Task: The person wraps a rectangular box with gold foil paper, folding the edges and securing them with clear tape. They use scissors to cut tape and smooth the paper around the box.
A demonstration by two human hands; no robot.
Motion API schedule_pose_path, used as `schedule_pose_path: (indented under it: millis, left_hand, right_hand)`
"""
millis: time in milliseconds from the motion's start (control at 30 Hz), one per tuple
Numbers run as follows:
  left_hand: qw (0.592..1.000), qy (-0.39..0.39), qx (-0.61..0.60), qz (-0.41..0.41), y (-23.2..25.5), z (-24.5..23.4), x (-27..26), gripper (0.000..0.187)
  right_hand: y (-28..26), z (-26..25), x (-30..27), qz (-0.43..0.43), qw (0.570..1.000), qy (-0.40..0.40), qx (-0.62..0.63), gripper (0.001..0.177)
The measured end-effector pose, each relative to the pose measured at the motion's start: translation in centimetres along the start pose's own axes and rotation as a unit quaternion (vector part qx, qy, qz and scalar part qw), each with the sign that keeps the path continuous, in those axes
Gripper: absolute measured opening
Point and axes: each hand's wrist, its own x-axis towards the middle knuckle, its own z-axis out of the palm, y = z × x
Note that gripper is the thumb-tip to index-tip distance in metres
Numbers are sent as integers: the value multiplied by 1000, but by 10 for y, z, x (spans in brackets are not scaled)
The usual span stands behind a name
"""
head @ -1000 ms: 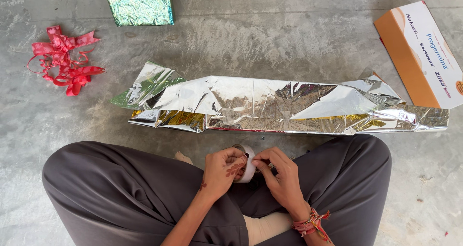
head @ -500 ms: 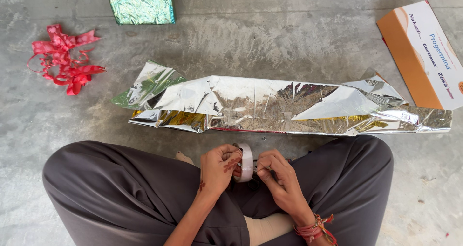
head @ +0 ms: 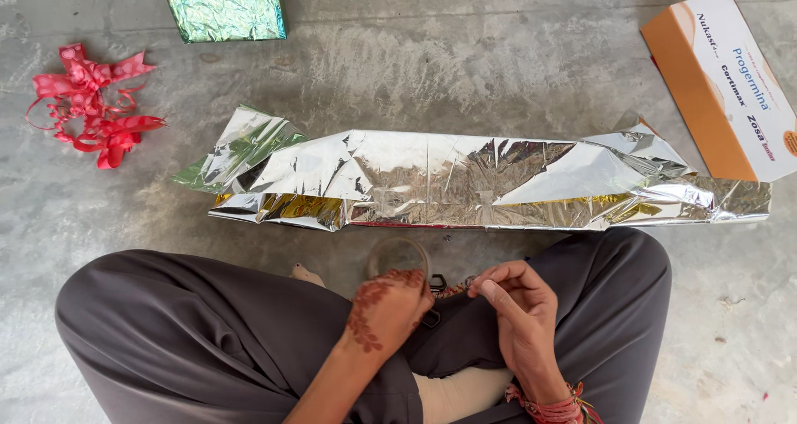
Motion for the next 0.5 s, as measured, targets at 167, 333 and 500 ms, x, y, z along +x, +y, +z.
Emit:
schedule_pose_path:
  millis: [167,333,500]
  left_hand:
    - [1000,-26,0,4,2,-2,0,24]
    - [992,99,10,76,25,-15,18,34]
    - [981,123,32,146,60,-25,83,67]
  right_hand:
    - [-7,-4,4,-36,999,22,-26,15]
    - [-37,-31,19,-94,993,40,-54,20]
    - [-81,-61,38,-120,982,62,-129,19]
